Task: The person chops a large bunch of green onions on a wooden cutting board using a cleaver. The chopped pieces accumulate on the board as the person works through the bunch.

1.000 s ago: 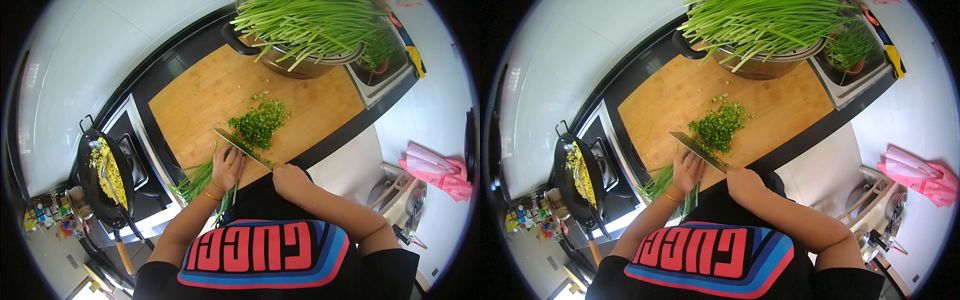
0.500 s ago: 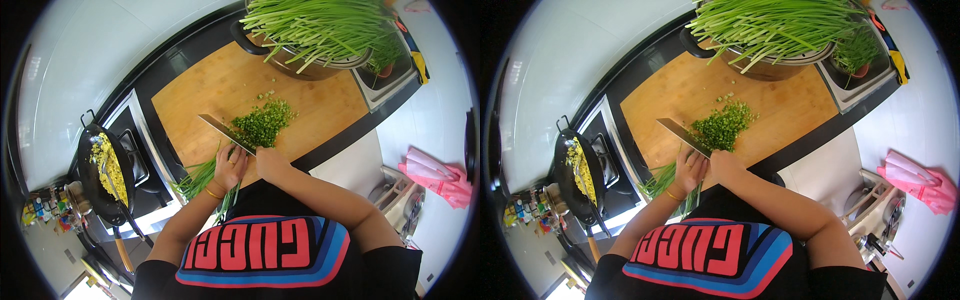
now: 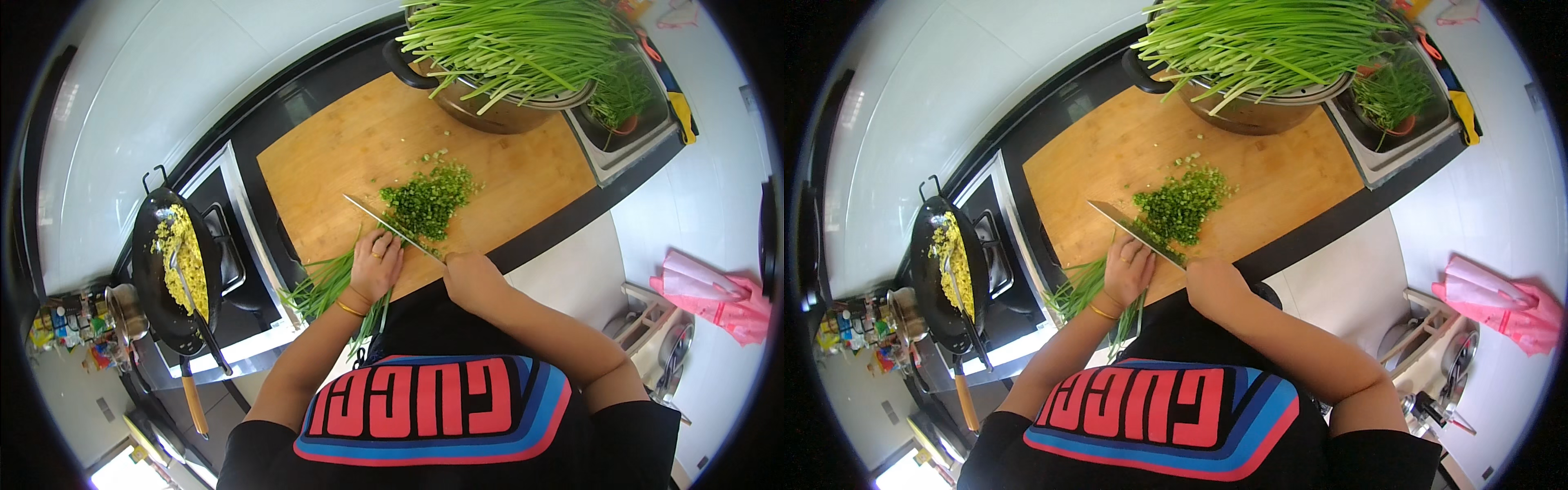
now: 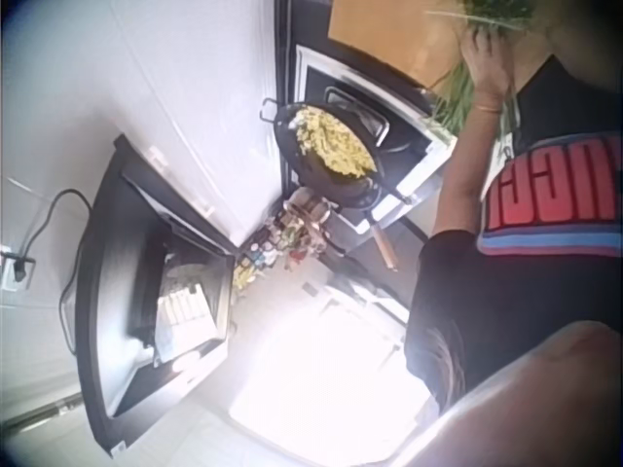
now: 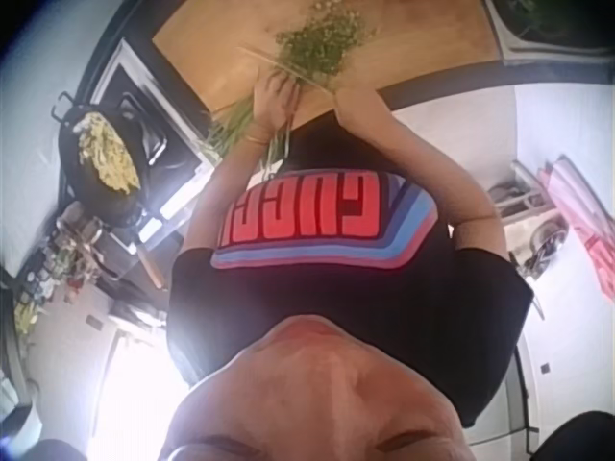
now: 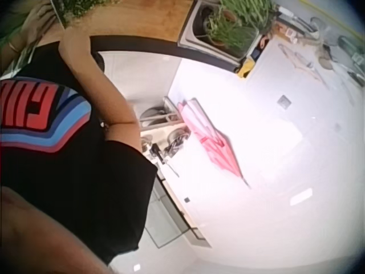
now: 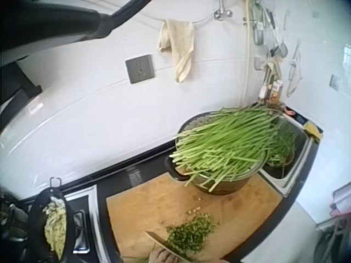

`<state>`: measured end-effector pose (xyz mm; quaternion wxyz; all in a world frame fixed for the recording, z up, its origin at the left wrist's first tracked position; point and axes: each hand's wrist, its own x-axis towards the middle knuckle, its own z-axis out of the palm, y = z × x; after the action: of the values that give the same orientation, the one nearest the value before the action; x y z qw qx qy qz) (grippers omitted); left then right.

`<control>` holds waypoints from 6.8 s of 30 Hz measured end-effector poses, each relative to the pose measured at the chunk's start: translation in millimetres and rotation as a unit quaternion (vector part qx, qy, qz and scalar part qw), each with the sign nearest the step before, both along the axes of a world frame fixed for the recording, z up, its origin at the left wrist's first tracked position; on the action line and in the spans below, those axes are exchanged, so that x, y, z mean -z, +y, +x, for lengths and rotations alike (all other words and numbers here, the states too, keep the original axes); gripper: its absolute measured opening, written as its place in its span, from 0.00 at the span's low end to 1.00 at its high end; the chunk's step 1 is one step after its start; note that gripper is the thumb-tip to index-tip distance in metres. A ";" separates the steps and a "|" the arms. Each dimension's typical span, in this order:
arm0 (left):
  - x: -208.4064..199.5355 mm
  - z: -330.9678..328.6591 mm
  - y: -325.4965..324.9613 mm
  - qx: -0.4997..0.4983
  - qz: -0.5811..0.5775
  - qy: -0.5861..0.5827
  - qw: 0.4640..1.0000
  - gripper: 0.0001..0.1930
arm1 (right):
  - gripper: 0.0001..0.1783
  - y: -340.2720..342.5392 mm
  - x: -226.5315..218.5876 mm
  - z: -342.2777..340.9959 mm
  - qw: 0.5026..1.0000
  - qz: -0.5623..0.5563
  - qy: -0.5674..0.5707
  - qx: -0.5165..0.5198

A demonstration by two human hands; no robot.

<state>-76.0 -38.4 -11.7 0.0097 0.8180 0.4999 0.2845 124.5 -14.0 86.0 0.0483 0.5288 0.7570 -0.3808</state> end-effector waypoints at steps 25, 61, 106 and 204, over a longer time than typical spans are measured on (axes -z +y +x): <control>-1.0 -3.0 4.0 0.026 -0.028 0.001 0.999 0.14 | 0.09 10.1 1.0 -20.6 0.995 -0.090 -0.031 -0.021; -46.3 1.0 -14.0 -0.112 -0.098 0.066 0.987 0.33 | 0.10 5.2 39.5 -7.7 0.999 -0.017 0.004 0.042; 3.9 -1.9 -22.3 -0.086 -0.096 0.087 0.988 0.25 | 0.07 -11.2 -7.2 -7.0 0.994 -0.096 -0.045 0.031; 6.1 1.2 -22.2 -0.098 -0.012 0.019 0.995 0.14 | 0.06 43.2 41.0 -42.6 0.999 -0.021 0.027 0.013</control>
<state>-74.8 -60.6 -17.8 -0.0178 0.7704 0.5809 0.2619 81.9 29.2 44.9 0.0340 0.5267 0.7433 -0.4109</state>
